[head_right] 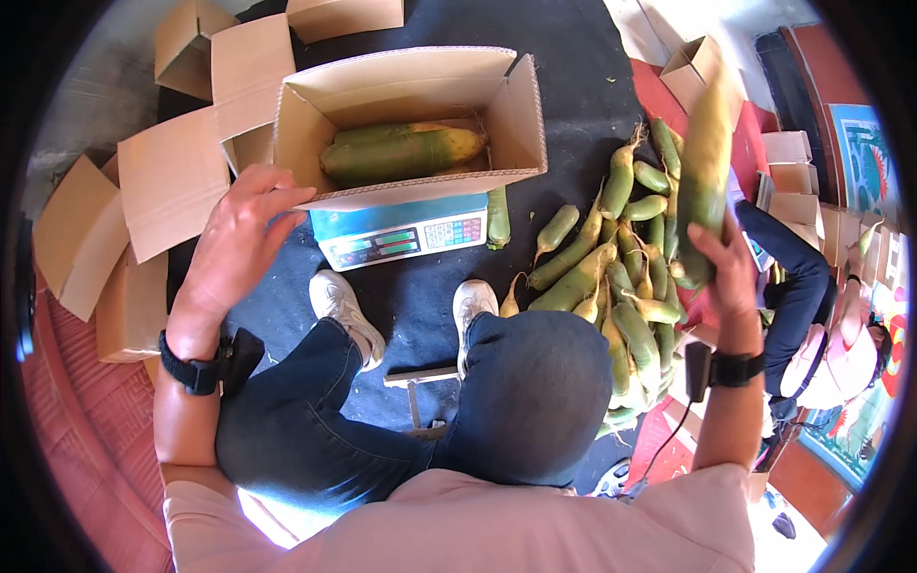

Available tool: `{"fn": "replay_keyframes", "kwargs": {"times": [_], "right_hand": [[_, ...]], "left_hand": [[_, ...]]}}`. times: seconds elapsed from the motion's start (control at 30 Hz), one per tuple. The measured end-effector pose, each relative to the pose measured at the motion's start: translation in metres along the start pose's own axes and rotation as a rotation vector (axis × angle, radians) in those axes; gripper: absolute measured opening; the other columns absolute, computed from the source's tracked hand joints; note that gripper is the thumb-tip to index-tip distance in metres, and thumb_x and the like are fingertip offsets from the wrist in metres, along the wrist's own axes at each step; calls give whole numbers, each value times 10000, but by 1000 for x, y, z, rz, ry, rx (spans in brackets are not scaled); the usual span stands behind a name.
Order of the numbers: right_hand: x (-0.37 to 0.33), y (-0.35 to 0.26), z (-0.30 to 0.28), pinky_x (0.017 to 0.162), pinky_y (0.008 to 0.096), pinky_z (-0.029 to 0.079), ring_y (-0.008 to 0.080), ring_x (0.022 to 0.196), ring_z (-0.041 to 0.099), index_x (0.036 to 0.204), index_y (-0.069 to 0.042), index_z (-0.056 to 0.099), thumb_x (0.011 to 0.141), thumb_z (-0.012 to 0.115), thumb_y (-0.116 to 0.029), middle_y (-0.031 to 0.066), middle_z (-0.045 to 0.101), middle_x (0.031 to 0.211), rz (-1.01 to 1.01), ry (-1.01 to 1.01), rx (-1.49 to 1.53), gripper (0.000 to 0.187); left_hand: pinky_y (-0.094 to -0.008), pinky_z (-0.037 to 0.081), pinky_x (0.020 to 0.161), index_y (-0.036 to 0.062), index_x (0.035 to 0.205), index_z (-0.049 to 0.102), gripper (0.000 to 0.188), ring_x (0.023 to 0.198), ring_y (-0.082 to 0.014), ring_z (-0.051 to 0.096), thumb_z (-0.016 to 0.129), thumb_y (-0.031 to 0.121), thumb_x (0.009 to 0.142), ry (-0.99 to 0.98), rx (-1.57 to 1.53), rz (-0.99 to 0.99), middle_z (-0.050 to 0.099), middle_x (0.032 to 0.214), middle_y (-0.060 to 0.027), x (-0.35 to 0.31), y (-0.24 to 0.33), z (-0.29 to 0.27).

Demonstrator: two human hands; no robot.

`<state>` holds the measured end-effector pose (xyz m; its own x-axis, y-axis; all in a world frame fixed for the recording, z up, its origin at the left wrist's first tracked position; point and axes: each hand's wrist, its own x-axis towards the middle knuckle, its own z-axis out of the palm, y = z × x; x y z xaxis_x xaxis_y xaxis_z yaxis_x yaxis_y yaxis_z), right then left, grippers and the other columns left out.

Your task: The person sits on a stool and packs green vegetables into cardboard boxes placed on a digital scale. They repeatedly pick vegetables from a large pile on the floor, place them into the box, and occasionally transfer full boxes to a stack nearby.

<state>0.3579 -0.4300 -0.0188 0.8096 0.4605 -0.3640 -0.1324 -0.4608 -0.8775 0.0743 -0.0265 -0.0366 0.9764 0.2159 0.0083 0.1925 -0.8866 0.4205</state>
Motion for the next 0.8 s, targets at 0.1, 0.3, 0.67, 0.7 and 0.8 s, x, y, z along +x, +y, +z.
{"fn": "replay_keyframes", "kwargs": {"times": [0.1, 0.3, 0.67, 0.7, 0.8], "right_hand": [[15, -82, 51, 923, 298, 432, 206, 1065, 563, 1335, 26, 403, 838, 656, -165, 107, 567, 1184, -467, -130, -480, 590], [71, -134, 193, 902, 398, 448, 344, 1032, 583, 1295, -66, 448, 778, 688, -231, 200, 589, 1146, -649, -467, -1186, 593], [164, -32, 278, 801, 444, 520, 369, 956, 629, 1132, -5, 439, 840, 657, -308, 199, 634, 1032, -643, -500, -1763, 473], [166, -38, 283, 744, 438, 530, 345, 845, 656, 1033, 11, 534, 858, 638, -295, 199, 658, 907, -794, -486, -1759, 367], [156, -50, 295, 789, 399, 528, 275, 953, 659, 980, -60, 702, 865, 519, -180, 116, 689, 1008, -744, -565, -1999, 247]], "left_hand": [[-394, 478, 818, 7, 969, 675, 228, 936, -320, 573, 667, -5, 742, 22, 18, 30, 596, 939, -141, -2, -5, 1], [-389, 487, 818, 10, 940, 683, 189, 908, -325, 588, 654, 2, 753, 66, 48, 60, 614, 909, -141, -9, -13, 5], [-396, 538, 756, 110, 833, 705, 139, 837, -290, 646, 578, 73, 788, 130, 223, 90, 649, 854, -110, -1, -27, 23], [-391, 533, 768, 106, 830, 702, 132, 850, -279, 642, 585, 71, 780, 151, 234, 94, 654, 846, -96, 0, -28, 21], [-370, 500, 800, 70, 885, 688, 145, 892, -281, 608, 658, 46, 745, 144, 212, 61, 642, 897, -75, -3, -27, 17]]}}
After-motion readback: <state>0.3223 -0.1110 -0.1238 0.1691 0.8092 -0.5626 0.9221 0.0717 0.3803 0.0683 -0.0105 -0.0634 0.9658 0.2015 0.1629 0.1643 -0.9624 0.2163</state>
